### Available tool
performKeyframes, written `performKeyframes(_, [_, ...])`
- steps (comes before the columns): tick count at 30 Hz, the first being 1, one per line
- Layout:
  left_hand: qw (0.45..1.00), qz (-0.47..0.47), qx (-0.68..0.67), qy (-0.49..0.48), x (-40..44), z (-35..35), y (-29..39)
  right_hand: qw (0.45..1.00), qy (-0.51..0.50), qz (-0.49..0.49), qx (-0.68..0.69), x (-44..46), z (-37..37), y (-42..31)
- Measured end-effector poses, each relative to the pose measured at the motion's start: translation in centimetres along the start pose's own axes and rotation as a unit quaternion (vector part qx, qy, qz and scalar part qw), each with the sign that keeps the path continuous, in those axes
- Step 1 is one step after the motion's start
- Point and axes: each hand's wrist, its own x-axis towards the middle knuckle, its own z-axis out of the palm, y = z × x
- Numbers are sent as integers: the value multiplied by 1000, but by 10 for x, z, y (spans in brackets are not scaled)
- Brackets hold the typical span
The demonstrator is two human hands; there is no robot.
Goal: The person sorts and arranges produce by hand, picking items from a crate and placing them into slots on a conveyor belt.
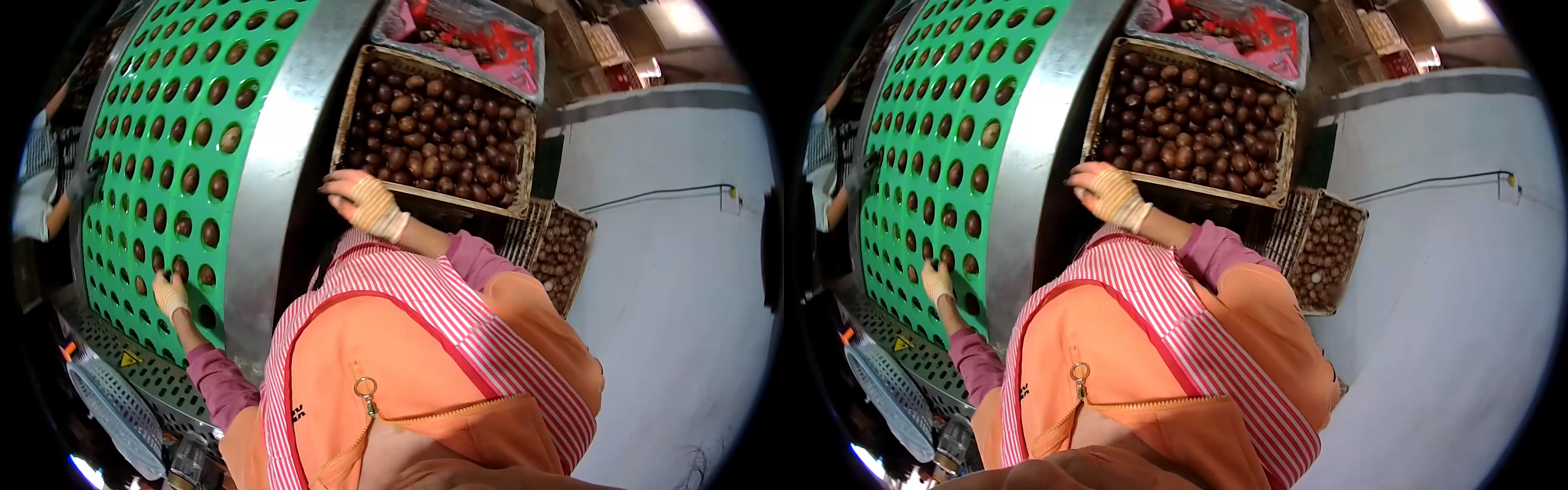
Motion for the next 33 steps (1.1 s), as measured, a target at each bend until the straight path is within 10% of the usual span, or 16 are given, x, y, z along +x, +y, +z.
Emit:
performKeyframes(5, [891, 248, -379, 27, -20, 13, 228, 977, 38, 179, -110, -39, -97, 72])
performKeyframes(10, [810, 441, -270, -277, -114, 36, 421, 864, -107, 455, -185, -67, -167, 106])
performKeyframes(13, [788, 480, -112, -369, -157, 69, 484, 889, -143, 415, -129, -75, -164, 126])
performKeyframes(19, [775, 527, 104, -333, -173, 106, 533, 845, -216, 417, -255, -47, -149, 128])
performKeyframes(33, [751, 508, -61, -418, -157, 129, 514, 819, -431, 296, -235, -17, -153, 177])
